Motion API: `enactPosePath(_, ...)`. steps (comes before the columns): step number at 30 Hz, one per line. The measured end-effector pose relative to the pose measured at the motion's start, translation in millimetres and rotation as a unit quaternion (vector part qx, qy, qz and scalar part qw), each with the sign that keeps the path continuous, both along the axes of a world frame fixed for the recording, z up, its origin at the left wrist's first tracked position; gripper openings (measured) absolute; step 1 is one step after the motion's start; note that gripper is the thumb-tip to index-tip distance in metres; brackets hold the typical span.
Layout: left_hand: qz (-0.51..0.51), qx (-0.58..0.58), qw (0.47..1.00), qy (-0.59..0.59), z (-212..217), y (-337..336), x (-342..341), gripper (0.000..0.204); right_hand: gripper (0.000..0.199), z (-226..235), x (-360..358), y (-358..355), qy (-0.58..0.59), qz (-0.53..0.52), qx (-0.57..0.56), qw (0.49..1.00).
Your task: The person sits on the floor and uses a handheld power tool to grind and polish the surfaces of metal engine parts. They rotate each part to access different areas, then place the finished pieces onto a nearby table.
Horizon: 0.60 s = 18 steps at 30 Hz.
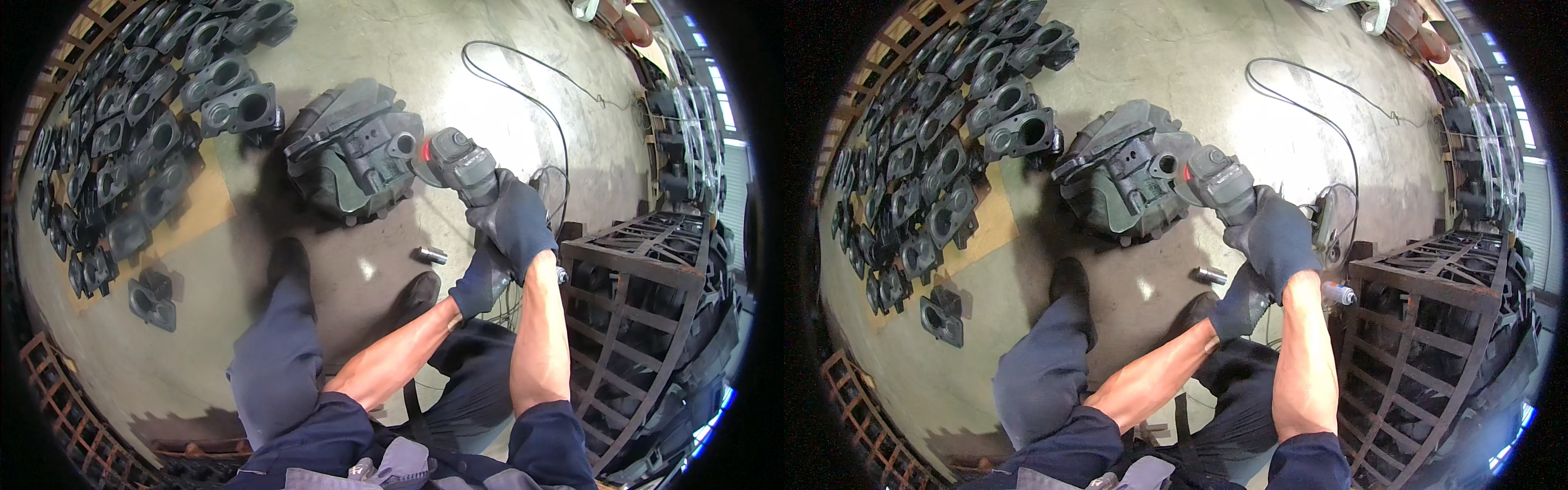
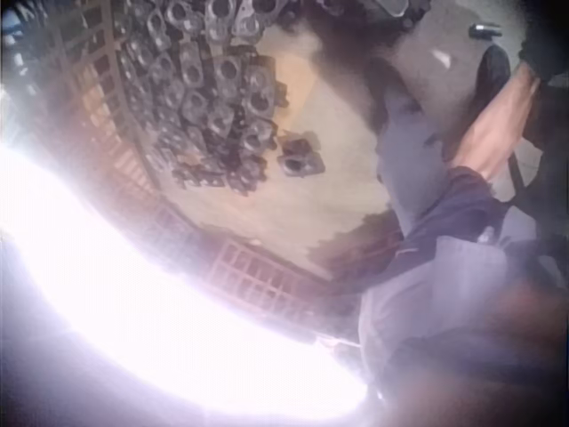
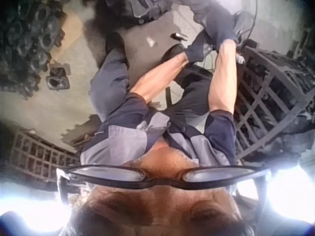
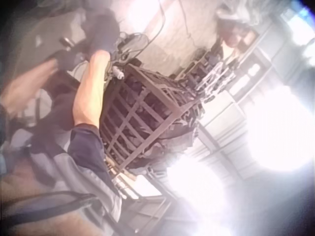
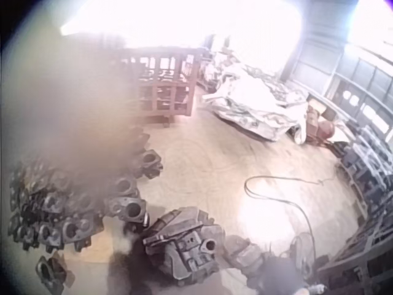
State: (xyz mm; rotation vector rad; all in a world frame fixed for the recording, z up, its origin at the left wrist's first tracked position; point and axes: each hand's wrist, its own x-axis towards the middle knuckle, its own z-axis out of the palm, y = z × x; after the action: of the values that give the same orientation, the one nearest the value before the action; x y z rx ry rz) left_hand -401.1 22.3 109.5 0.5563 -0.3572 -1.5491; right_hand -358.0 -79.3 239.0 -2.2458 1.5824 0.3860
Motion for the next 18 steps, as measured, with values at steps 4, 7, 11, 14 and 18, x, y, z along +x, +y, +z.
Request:
enactPosePath(4, 0.017, 0.032, 0.991, 0.126, -2, 5, -11, 0.05, 0.052, 0, -5, 5, -0.012, 0.009, 0.009, 1.0)
enactPosePath(7, -0.065, 0.075, 0.992, 0.073, 37, 11, 19, 0.052, 0.052, 4, -6, 7, -0.008, 0.007, 0.022, 1.0)
enactPosePath(11, -0.028, 0.022, 0.999, 0.008, 17, 10, 18, 0.054, 0.052, 3, 2, 4, -0.03, 0.009, 0.028, 0.999)
enactPosePath(14, -0.028, 0.065, 0.997, 0.028, 30, 9, 27, 0.052, 0.055, 2, 5, 2, -0.027, 0.005, 0.038, 0.999)
enactPosePath(18, -0.034, 0.059, 0.998, 0.021, 15, 3, 12, 0.047, 0.053, 1, -2, 0, -0.033, -0.016, 0.014, 0.999)
